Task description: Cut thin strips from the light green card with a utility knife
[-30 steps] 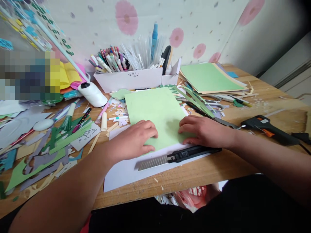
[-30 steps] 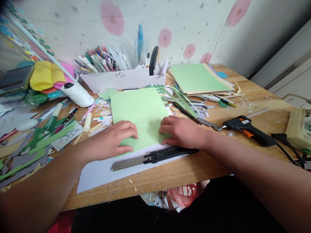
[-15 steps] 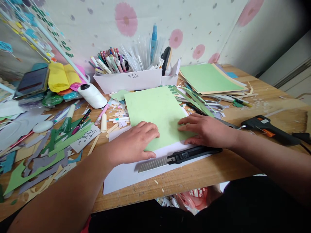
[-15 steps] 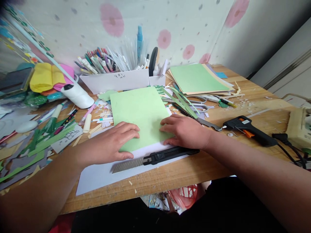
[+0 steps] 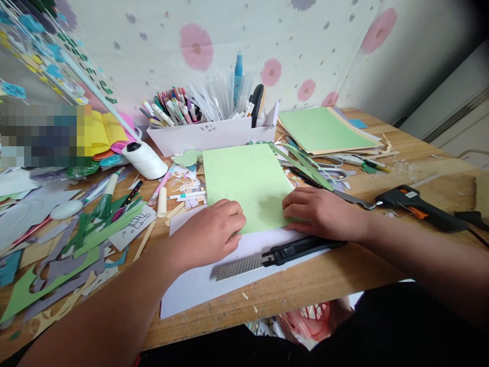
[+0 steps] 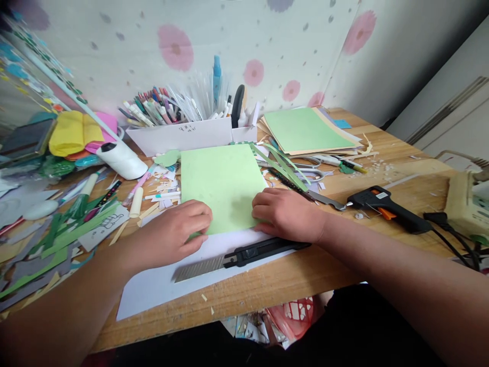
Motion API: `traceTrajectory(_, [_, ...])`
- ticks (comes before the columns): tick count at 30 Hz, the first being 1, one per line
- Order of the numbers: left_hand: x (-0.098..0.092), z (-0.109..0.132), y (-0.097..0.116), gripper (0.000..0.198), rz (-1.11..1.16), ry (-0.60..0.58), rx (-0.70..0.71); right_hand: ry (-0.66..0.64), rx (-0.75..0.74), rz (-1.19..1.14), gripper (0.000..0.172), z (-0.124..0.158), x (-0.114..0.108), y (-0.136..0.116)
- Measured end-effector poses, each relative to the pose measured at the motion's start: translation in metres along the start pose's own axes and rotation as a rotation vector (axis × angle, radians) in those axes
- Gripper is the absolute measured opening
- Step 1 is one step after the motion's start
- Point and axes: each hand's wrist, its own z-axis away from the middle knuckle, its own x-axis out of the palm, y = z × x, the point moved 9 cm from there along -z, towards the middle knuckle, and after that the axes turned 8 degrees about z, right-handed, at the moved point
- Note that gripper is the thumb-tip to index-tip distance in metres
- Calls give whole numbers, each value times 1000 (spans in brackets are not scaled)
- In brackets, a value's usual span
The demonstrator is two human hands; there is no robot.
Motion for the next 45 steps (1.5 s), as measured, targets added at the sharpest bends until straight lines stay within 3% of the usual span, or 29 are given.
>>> traceTrajectory(8, [4,-3,2,14,-40,9,-58,-27,18,5,28,-4,3,-4])
traceTrajectory(18, [11,-13,4,15,52,66,-74,-183,140,-51,23,-7,10,3])
traceTrajectory(22, [13,-13,-3,20,73,48,-192,-311,281,-36,21,-7,18,13])
traceTrajectory(27, [14,-13,-12,21,68,54,-328,-363,373,-6,21,-8,22,17])
traceTrajectory(38, [18,-18,-18,20,-34,-7,-301,-434,482,76,22,-8,33,25])
traceTrajectory(43, [17,-17,-24,11,28,-10,-303,-453,540,74,23,-7,30,30])
traceTrajectory(45, [16,-17,-23,18,48,-2,-264,-457,564,66,22,-7,28,32])
